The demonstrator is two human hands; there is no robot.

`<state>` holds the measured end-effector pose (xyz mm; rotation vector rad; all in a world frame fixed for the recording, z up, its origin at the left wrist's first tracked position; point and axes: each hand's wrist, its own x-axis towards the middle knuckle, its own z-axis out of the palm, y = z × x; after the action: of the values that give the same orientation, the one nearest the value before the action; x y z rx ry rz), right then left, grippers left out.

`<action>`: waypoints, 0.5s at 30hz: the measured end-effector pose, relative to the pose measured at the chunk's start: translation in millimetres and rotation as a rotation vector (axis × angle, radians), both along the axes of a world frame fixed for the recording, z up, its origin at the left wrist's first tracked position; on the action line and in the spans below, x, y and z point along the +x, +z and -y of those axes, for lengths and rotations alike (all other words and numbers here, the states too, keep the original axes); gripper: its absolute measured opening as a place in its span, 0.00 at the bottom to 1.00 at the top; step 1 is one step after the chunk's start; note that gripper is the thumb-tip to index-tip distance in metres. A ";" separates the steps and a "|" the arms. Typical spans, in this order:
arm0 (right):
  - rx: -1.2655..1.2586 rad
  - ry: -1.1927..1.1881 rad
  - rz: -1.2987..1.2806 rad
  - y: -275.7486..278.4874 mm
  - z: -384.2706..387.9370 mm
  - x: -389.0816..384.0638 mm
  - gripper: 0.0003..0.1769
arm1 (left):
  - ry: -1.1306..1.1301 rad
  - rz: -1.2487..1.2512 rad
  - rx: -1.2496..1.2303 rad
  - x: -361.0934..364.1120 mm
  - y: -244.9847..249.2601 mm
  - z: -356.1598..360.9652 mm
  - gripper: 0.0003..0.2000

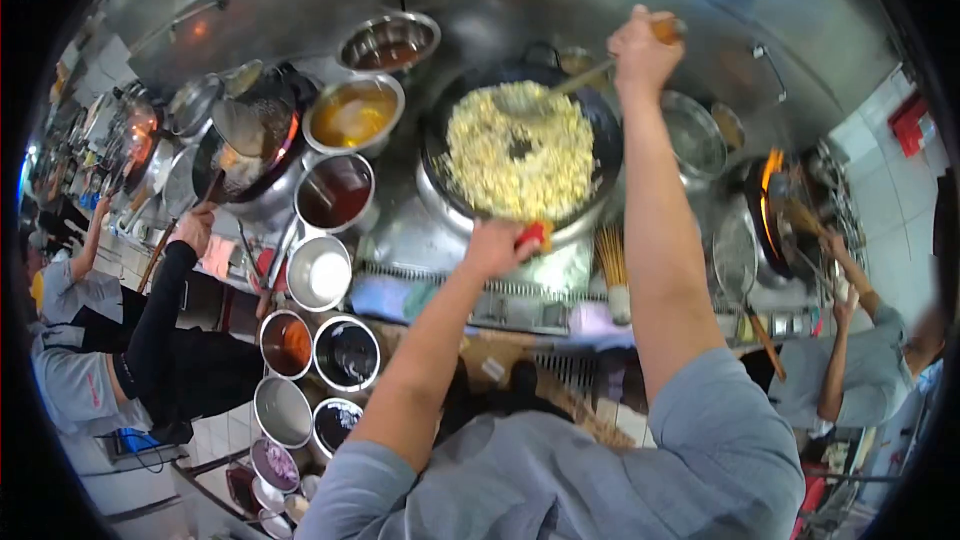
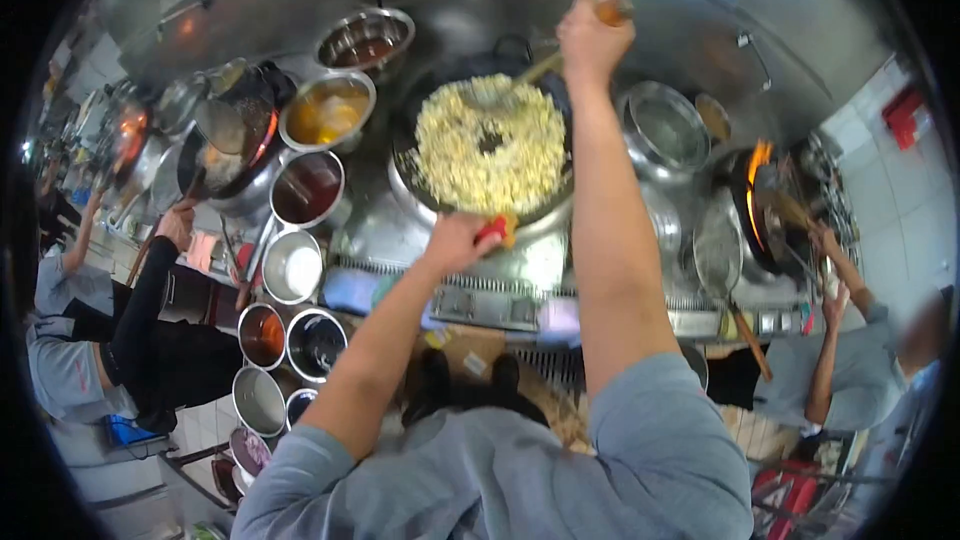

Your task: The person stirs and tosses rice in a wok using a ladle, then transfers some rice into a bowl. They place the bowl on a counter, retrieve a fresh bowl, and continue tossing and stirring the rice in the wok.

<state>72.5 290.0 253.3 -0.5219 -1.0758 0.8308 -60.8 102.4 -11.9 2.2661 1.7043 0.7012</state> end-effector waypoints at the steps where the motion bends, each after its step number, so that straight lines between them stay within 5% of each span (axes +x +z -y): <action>1: 0.034 0.021 0.046 -26.5 -8.5 -11.4 0.17 | -0.028 0.004 -0.030 -0.9 5.4 -0.3 0.22; 2: 0.071 0.046 0.091 -44.7 -15.2 -13.5 0.18 | -0.029 0.029 -0.008 -0.6 2.7 -2.3 0.21; 5: -0.100 0.122 0.302 14.3 1.8 -4.1 0.20 | -0.045 -0.008 -0.116 0.4 13.0 2.2 0.20; 6: -0.094 0.419 0.179 20.9 -31.9 31.6 0.20 | -0.034 -0.001 -0.116 0.4 17.2 -2.5 0.20; 8: -0.117 0.395 0.241 49.3 30.2 66.5 0.18 | -0.022 0.010 -0.086 0.9 8.7 -1.4 0.21; 10: -0.051 -0.419 0.470 -9.0 78.8 17.1 0.18 | -0.037 -0.018 -0.077 -1.2 12.3 -5.8 0.20; 12: -0.009 -0.065 0.142 -65.2 58.9 4.6 0.17 | -0.091 0.007 -0.055 -6.0 14.8 -5.6 0.19; 15: -0.049 -0.072 -0.018 -12.5 68.0 14.7 0.16 | -0.104 -0.003 -0.055 -6.4 16.1 -9.3 0.19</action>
<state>87.2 222.0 240.8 -0.5901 -1.0166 0.7993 -67.2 111.7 4.2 2.2999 1.5737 0.6215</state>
